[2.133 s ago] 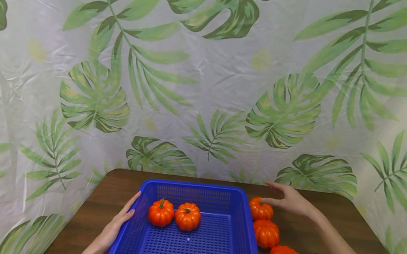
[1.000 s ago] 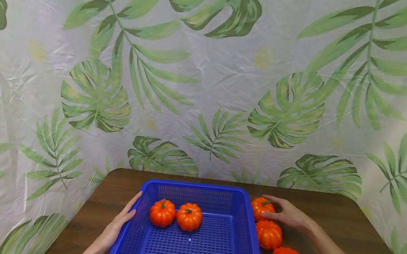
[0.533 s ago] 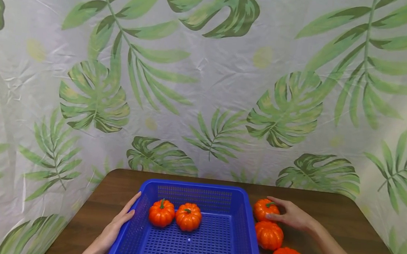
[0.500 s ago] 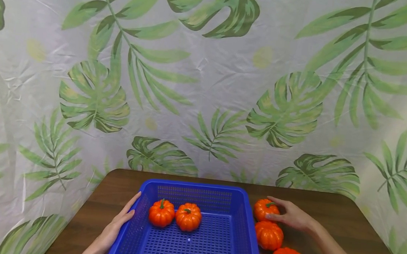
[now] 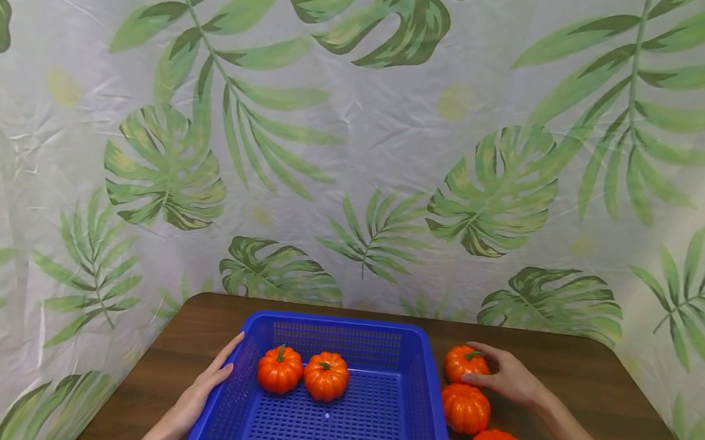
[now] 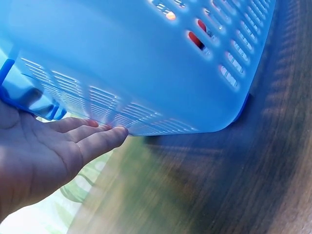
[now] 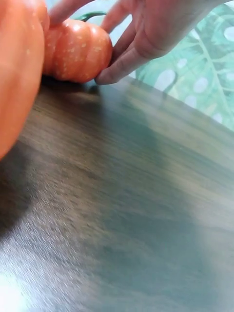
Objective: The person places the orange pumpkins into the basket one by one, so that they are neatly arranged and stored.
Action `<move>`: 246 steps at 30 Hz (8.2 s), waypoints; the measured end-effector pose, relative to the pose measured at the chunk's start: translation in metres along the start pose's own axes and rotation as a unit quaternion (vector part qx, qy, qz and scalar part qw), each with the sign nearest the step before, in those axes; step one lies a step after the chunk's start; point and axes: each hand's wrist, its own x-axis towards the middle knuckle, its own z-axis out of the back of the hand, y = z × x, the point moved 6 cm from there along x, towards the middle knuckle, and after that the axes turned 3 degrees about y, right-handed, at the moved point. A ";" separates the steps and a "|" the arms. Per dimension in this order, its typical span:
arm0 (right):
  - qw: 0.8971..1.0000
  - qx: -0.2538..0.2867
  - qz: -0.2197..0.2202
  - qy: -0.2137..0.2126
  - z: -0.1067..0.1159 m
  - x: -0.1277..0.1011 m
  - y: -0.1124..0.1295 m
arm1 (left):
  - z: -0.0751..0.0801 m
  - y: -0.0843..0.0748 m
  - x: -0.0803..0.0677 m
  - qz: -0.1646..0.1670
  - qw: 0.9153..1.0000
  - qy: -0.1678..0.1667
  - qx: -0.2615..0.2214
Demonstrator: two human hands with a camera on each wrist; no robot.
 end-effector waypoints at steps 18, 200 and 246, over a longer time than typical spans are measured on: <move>0.998 -0.013 -0.060 -0.013 0.039 -0.022 0.018 | -0.001 -0.001 -0.001 0.000 1.000 0.009 -0.004; 0.965 0.202 -0.094 0.138 -0.031 -0.135 -0.002 | 0.001 -0.001 -0.006 -0.001 1.000 -0.002 -0.011; 0.974 -0.002 -0.224 -0.033 -0.003 -0.147 -0.024 | -0.003 -0.003 -0.002 0.009 1.000 -0.001 0.000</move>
